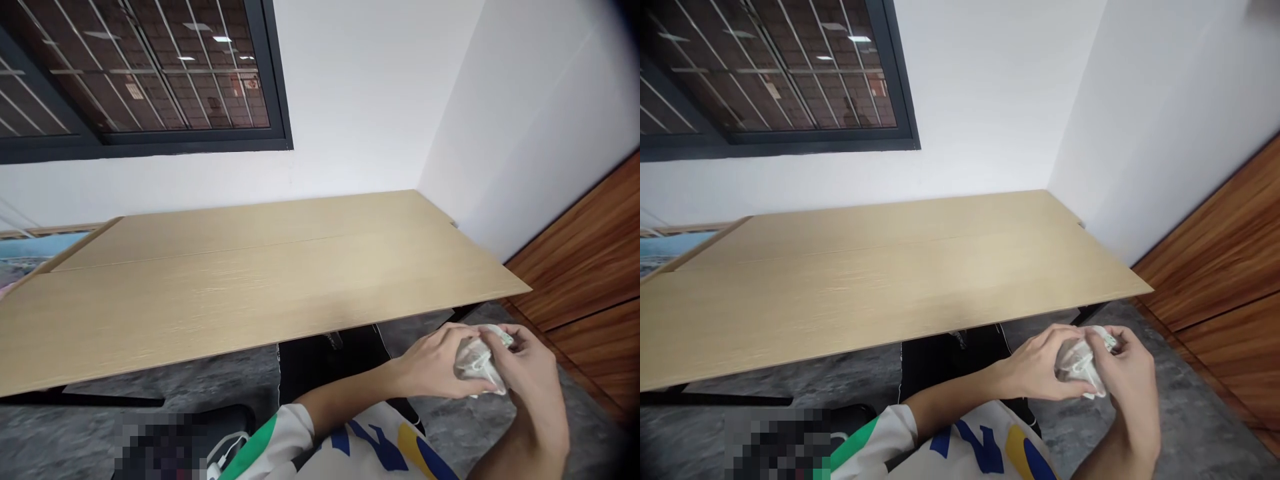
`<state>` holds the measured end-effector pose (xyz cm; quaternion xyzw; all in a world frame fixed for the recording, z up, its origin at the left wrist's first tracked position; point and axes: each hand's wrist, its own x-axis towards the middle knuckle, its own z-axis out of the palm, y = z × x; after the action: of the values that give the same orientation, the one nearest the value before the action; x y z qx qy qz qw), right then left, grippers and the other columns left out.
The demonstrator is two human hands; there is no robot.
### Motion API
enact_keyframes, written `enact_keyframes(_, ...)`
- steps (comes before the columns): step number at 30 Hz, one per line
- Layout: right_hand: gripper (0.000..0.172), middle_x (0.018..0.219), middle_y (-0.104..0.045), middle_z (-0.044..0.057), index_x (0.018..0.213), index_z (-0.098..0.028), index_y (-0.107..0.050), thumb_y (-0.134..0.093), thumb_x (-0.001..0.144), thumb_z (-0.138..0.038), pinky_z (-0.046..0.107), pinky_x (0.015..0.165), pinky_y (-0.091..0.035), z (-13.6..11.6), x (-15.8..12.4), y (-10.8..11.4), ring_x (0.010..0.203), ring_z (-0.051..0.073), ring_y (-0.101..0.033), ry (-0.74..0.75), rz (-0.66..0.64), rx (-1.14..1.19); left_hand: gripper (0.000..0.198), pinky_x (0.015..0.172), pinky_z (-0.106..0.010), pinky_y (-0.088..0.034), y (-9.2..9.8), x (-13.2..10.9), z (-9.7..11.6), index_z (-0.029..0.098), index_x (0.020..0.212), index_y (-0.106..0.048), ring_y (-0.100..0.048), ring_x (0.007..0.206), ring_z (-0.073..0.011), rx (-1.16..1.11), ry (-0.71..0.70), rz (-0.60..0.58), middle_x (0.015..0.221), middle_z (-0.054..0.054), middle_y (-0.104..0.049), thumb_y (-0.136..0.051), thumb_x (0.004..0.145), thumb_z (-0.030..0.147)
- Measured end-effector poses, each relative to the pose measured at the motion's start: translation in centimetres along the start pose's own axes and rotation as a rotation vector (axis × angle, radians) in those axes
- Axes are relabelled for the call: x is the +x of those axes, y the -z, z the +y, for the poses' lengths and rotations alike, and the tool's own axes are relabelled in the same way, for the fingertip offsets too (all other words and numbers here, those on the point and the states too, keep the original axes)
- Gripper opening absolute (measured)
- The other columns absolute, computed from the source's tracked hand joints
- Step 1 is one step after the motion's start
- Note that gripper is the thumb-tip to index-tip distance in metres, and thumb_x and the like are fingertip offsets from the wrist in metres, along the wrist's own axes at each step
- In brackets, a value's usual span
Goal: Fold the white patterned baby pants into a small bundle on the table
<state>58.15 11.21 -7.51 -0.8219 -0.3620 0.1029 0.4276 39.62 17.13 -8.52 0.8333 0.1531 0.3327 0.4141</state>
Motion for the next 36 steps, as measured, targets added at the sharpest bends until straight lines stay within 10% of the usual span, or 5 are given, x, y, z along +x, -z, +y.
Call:
enact_keyframes(8, 0.045, 0.061, -0.059, -0.003, 0.09, -0.019, -0.067, -0.087, 0.067, -0.053, 0.025, 0.039, -0.037, -1.5, -0.6, -1.4, 0.047, 0.015, -0.051, -0.152, 0.195, 0.422, 0.051, 0.112, -0.04, -0.054, -0.4, -0.4, -0.8, 0.02, 0.13, -0.066, -0.063, 0.128, -0.0265, 0.293, -0.211, 0.215, 0.141, -0.012, -0.063, -0.07, 0.091, 0.054)
enact_keyframes(17, 0.045, 0.074, -0.066, -0.003, 0.09, -0.019, -0.066, -0.094, 0.061, -0.038, 0.02, 0.048, -0.05, -4.0, -1.8, -2.2, 0.056, 0.012, -0.06, -0.184, 0.057, 0.992, 0.039, 0.114, -0.034, -0.054, 1.6, -0.2, -0.5, 0.013, 0.124, -0.071, -0.069, 0.122, -0.0201, -0.024, -0.264, 0.164, 0.135, -0.012, -0.07, -0.066, 0.098, 0.043)
enact_keyframes(27, 0.062, 0.128, -0.069, 0.009, 0.137, -0.025, -0.062, -0.08, 0.083, -0.049, 0.033, 0.085, -0.059, -4.9, -3.7, -1.8, 0.108, 0.027, -0.07, 0.259, -0.318, 0.606, 0.04, 0.092, -0.036, -0.062, 4.0, 0.8, 0.9, 0.016, 0.111, -0.072, -0.075, 0.099, -0.0212, -0.305, 0.037, 0.356, 0.112, -0.013, -0.078, -0.059, 0.099, 0.052)
enact_keyframes(31, 0.049, 0.125, -0.072, 0.008, 0.129, -0.023, -0.071, -0.072, 0.089, -0.052, 0.035, 0.097, -0.056, -6.0, -3.4, -2.0, 0.115, 0.028, -0.068, 0.431, -0.308, 0.43, 0.042, 0.085, -0.033, -0.06, 7.1, 0.1, 0.4, 0.017, 0.108, -0.068, -0.073, 0.093, -0.0197, -0.277, 0.105, 0.495, 0.104, -0.011, -0.076, -0.055, 0.1, 0.056)
enact_keyframes(36, 0.039, 0.109, -0.077, 0.007, 0.113, -0.025, -0.077, -0.077, 0.086, -0.053, 0.032, 0.08, -0.059, -8.4, -1.8, -1.7, 0.096, 0.026, -0.071, 0.48, -0.167, 0.339, 0.03, 0.087, -0.031, -0.055, 15.6, -2.5, 1.6, 0.02, 0.101, -0.066, -0.066, 0.094, -0.0174, 0.045, -0.026, 0.75, 0.098, -0.006, -0.068, -0.054, 0.103, 0.048)
